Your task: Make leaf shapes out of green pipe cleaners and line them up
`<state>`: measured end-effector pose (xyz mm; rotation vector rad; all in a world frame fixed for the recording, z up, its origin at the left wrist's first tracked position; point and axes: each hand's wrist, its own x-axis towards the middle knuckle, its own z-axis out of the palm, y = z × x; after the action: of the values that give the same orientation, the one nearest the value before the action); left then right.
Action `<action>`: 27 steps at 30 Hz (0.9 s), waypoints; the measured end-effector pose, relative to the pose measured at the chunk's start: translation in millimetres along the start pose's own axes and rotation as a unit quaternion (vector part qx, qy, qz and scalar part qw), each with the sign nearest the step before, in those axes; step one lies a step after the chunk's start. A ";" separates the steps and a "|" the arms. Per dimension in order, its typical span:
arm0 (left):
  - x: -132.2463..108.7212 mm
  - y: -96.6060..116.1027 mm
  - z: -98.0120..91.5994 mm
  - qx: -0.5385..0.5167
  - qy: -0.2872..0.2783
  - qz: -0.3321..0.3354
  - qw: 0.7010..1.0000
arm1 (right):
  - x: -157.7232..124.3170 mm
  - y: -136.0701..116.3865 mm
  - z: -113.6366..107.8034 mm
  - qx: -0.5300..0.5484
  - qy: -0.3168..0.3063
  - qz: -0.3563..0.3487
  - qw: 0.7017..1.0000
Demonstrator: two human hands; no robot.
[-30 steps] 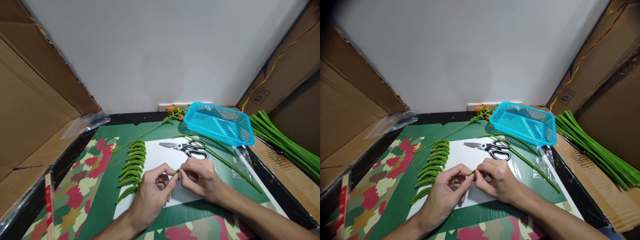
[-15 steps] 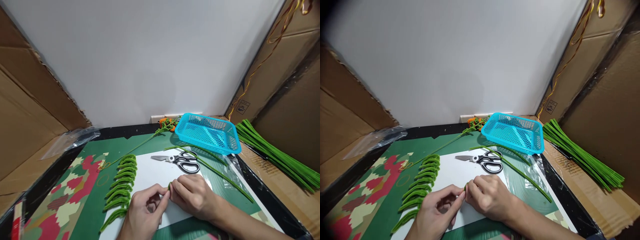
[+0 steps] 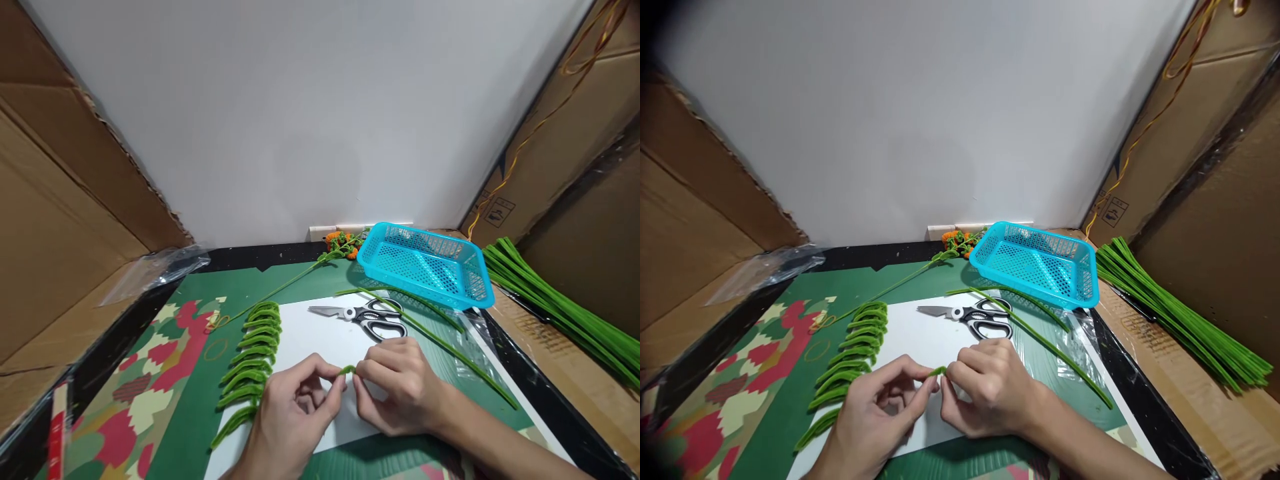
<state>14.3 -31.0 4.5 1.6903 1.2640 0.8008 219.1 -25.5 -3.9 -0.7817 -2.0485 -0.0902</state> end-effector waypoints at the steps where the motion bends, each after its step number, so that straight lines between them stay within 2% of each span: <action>1: -0.1 -0.2 0.0 0.004 0.001 0.001 1.000 | 0.7 3.2 -5.0 0.003 -0.010 -0.014 1.000; 3: -0.9 0.4 0.3 0.017 -0.015 0.004 1.000 | 2.4 13.7 -17.6 -0.018 -0.025 -0.030 0.999; 4: -1.5 1.2 0.5 0.030 -0.032 0.011 0.999 | 3.3 20.7 -24.2 -0.049 -0.028 -0.016 0.998; 6: -2.9 3.2 1.0 0.073 -0.070 0.043 0.994 | 4.5 36.8 -36.0 -0.136 -0.034 0.061 0.988; 8: -4.5 5.0 1.3 0.123 -0.086 0.096 0.984 | 4.5 52.5 -43.6 -0.199 -0.077 0.154 0.965; 11: -6.8 5.3 1.5 0.183 -0.070 0.169 0.966 | 2.4 67.3 -47.1 -0.229 -0.151 0.243 0.930; 13: -7.8 4.0 1.8 0.205 -0.057 0.193 0.958 | 1.5 69.7 -47.0 -0.240 -0.191 0.282 0.909; 17: -8.1 -0.2 2.8 0.241 -0.051 0.184 0.952 | 3.6 64.9 -49.5 -0.249 -0.239 0.320 0.882; 22: -8.8 -3.7 4.4 0.292 -0.062 0.173 0.939 | 6.6 63.6 -57.2 -0.239 -0.224 0.337 0.883; 27: -10.9 -3.5 4.1 0.292 -0.060 0.159 0.941 | 8.2 64.0 -48.3 -0.323 -0.276 0.382 0.821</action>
<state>13.4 -42.1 -0.4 2.4287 1.2300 0.5126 287.2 12.6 15.9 -2.2275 -2.0473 -0.1106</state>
